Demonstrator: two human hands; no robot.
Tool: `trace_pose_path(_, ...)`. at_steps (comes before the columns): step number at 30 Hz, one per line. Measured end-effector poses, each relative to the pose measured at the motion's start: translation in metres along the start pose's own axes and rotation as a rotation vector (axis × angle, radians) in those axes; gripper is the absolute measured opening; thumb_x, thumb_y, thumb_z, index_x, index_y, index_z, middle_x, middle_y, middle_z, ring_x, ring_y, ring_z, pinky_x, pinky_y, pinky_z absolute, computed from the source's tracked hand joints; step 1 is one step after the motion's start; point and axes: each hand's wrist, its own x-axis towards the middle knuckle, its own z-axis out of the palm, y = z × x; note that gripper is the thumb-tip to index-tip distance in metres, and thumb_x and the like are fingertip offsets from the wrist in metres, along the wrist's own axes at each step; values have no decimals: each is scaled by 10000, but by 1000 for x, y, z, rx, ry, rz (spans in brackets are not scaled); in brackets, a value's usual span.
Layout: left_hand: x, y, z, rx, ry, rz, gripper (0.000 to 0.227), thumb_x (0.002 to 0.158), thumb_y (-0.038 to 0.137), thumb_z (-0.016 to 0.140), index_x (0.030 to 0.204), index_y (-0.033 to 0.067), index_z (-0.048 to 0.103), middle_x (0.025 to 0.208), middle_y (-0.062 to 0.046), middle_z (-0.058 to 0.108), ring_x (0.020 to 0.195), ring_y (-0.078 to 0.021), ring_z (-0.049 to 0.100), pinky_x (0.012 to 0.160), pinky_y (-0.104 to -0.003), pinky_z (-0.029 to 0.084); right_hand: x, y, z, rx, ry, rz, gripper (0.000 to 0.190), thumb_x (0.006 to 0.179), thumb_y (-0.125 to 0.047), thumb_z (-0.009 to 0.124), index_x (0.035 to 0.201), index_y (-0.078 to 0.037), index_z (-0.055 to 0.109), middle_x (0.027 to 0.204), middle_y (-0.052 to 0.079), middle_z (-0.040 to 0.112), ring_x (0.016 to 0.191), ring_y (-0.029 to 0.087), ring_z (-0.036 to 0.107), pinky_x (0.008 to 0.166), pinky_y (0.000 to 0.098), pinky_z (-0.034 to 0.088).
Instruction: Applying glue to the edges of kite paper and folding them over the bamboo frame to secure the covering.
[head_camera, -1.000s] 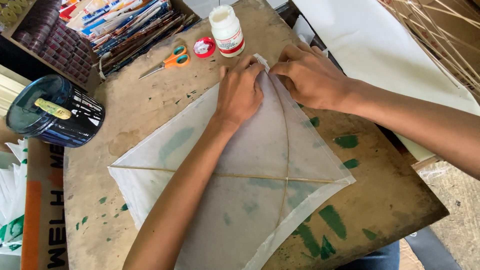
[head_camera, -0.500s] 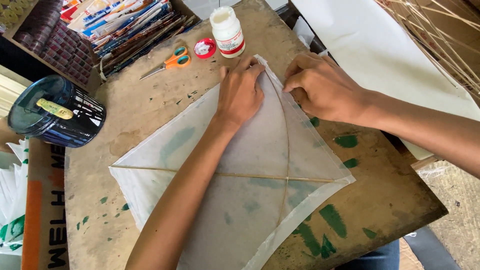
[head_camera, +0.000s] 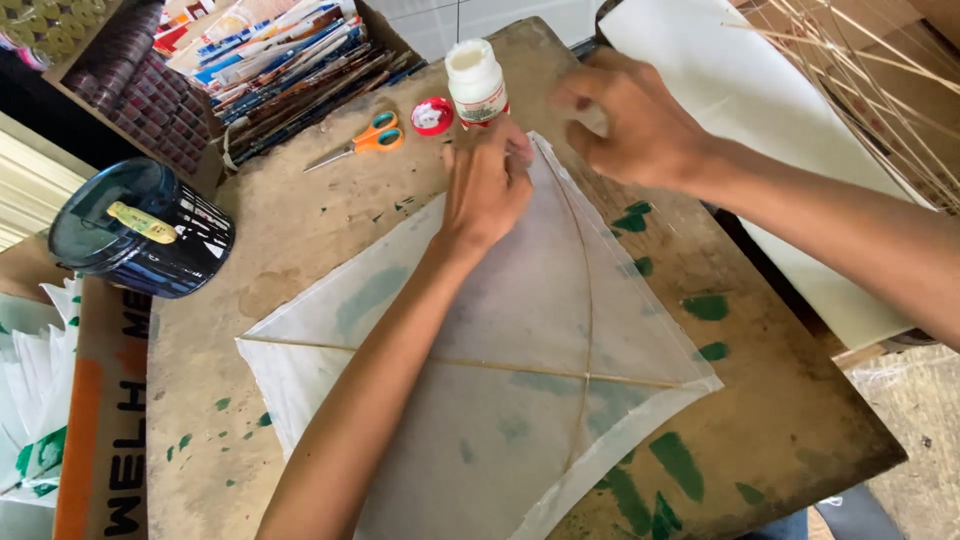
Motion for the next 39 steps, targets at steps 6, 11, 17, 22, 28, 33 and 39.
trace_pose_path(6,29,-6,-9,38,402,-238,436,736,222,835,986,120,493,1045,-87,607,1060,-345,577,877,-460,428,70,32,27,-94,104,-270,526,858,-94,765,1380,-112,702,1079,156,569,999,321,579,748,486,463)
trace_pose_path(11,42,-22,-11,20,395,-340,623,690,470,857,1049,135,475,899,-15,608,782,-251,600,707,-443,423,86,31,39,-191,104,-196,416,881,-191,812,1288,-139,745,1138,139,587,1036,341,572,737,527,420)
trace_pose_path(17,48,-32,-6,-85,383,-319,497,638,331,919,923,104,581,757,-3,675,613,-164,569,585,-363,472,82,28,36,-243,126,-230,320,932,-193,781,1245,-128,776,1122,118,562,975,333,575,712,492,382)
trace_pose_path(22,48,-36,-4,-59,393,-335,457,625,370,905,871,108,623,668,-6,634,614,-187,562,601,-372,460,81,29,37,-339,154,-264,290,935,-228,808,1215,-153,796,1102,96,549,967,326,573,740,463,377)
trace_pose_path(28,44,-31,-5,-81,384,-363,536,616,439,938,864,97,606,726,3,645,637,-161,556,589,-356,450,68,18,26,32,172,-152,351,847,-130,893,1171,-113,758,1068,118,543,971,276,564,809,413,452)
trace_pose_path(33,20,7,-17,89,406,-290,383,733,115,749,1018,179,501,1002,-23,517,993,-274,567,832,-453,374,25,-14,-9,156,-26,128,347,796,3,786,1117,-111,724,1062,106,608,902,196,628,707,349,505)
trace_pose_path(39,-16,26,-16,-153,-147,-119,139,838,81,626,942,140,695,973,-110,627,923,-334,694,825,-446,574,-45,-41,-25,172,-189,191,290,814,13,715,1104,27,724,1000,285,678,958,455,703,792,568,547)
